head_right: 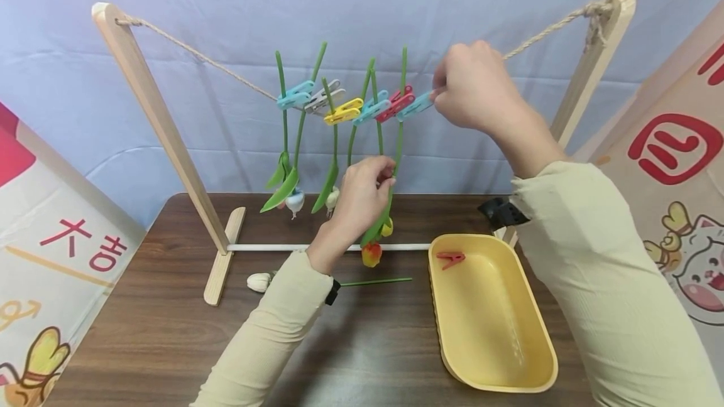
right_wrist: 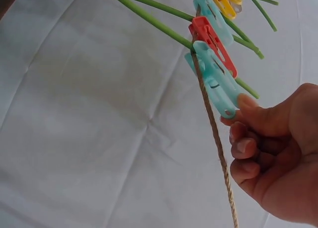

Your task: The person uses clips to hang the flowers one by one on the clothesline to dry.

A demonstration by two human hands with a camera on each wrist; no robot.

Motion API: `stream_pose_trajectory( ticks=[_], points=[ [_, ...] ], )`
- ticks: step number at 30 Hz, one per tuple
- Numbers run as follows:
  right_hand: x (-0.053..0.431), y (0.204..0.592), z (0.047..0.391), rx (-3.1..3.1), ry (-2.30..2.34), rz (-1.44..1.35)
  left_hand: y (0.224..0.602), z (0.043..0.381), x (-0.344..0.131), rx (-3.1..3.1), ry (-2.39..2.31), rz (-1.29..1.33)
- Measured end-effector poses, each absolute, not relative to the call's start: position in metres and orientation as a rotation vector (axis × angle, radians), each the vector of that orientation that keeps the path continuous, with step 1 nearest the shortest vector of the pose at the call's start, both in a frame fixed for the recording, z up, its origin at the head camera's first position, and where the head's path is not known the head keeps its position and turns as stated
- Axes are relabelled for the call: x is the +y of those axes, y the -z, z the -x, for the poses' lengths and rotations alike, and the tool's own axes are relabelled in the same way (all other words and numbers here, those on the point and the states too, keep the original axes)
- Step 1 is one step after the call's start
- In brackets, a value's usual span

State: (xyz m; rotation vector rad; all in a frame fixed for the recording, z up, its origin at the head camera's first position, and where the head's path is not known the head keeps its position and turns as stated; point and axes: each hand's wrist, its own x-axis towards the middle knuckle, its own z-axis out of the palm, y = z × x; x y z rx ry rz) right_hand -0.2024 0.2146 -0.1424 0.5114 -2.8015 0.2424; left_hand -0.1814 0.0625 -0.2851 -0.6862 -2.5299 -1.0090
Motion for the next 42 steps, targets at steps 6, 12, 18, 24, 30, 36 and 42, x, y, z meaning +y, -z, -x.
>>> stream_pose_trajectory(
  ticks=[6, 12, 18, 24, 30, 36, 42],
  points=[
    [0.213, 0.143, 0.202, -2.864, -0.263, -0.471, 0.288, 0.182, 0.063, -2.530, 1.016, 0.700],
    [0.216, 0.142, 0.200, -2.912, -0.321, -0.411, 0.291, 0.185, 0.061, -2.521, 1.043, 0.704],
    [0.221, 0.144, 0.198, -2.892, -0.391, -0.360, 0.292, 0.187, 0.061, -2.529, 1.121, 0.669],
    [0.228, 0.149, 0.191, -2.796, -0.526, -0.344, 0.292, 0.187, 0.061, -2.546, 1.137, 0.649],
    [0.241, 0.158, 0.183, -2.780, -0.668, -0.283, 0.294, 0.186, 0.059, -2.560, 1.145, 0.646],
    [0.261, 0.180, 0.177, -2.855, -0.756, -0.258, 0.297, 0.185, 0.055, -2.574, 1.154, 0.619],
    [0.284, 0.228, 0.171, -3.046, -0.820, -0.316, 0.300, 0.185, 0.052, -2.599, 1.163, 0.613]
  ],
)
